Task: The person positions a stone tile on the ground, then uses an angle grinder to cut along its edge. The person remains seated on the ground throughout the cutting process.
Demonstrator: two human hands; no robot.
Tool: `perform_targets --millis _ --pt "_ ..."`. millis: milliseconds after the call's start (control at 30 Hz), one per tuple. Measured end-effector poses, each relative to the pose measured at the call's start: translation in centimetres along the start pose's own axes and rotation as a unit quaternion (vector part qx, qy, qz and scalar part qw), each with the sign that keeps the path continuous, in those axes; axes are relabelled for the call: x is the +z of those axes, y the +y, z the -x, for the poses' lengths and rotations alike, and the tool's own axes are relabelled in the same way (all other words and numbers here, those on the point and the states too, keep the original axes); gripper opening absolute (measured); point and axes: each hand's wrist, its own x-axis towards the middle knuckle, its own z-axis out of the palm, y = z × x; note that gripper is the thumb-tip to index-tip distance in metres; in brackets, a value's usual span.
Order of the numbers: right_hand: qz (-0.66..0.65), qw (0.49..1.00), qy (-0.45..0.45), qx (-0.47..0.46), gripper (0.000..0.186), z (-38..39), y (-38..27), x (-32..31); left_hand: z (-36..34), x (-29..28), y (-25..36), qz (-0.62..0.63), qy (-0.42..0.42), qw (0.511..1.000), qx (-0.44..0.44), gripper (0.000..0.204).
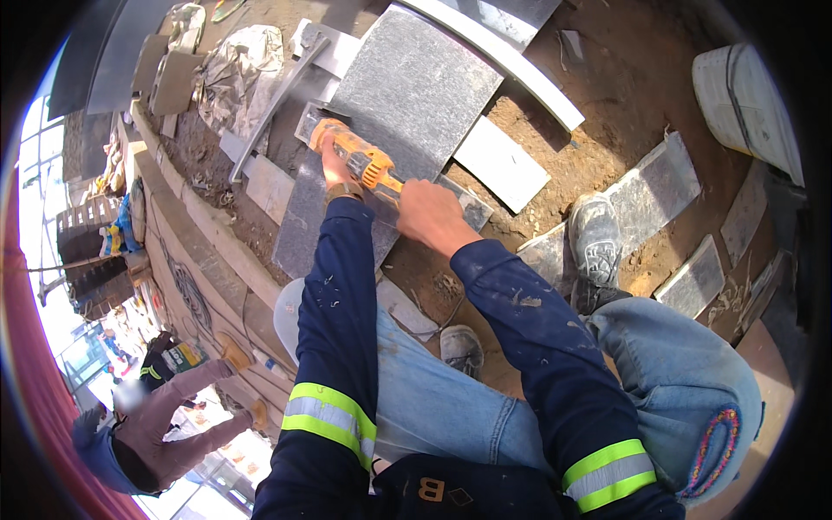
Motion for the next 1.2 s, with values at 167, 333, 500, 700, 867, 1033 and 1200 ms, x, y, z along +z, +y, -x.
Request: perform_targets --millis 167,333,500,700,867,1033,1200 --pt "0.0 1.0 -0.001 0.0 0.022 -0.5 -0.1 0.3 0.0 -0.1 0.2 -0.006 -0.012 1.0 -0.002 0.064" --pt "0.008 0.999 0.033 -0.029 0.021 -0.5 -0.3 0.7 -0.8 -0.8 0.5 0.001 -0.019 1.0 0.006 0.063" --pt "0.014 0.999 0.04 -0.03 0.022 -0.9 0.0 0.9 -0.4 -0.1 0.3 -0.002 -0.01 1.0 -0.001 0.06" --pt "0.014 1.0 0.019 -0.011 0.023 -1.3 -0.4 0.8 -1.1 -0.5 0.5 0.0 -0.015 1.0 -0.001 0.059" --pt "0.016 1.0 0.011 -0.008 0.024 -1.5 -0.7 0.6 -1.4 -0.5 0.5 -0.001 -0.013 1.0 0.007 0.059" --pt "0.016 1.0 0.017 -0.014 0.024 -1.9 -0.5 1.0 -1.5 -0.5 0.6 -0.007 -0.01 1.0 0.011 0.059" --pt "0.012 1.0 0.014 -0.015 0.025 -1.6 -0.7 0.5 -1.3 -0.4 0.4 -0.005 -0.02 1.0 0.009 0.061"
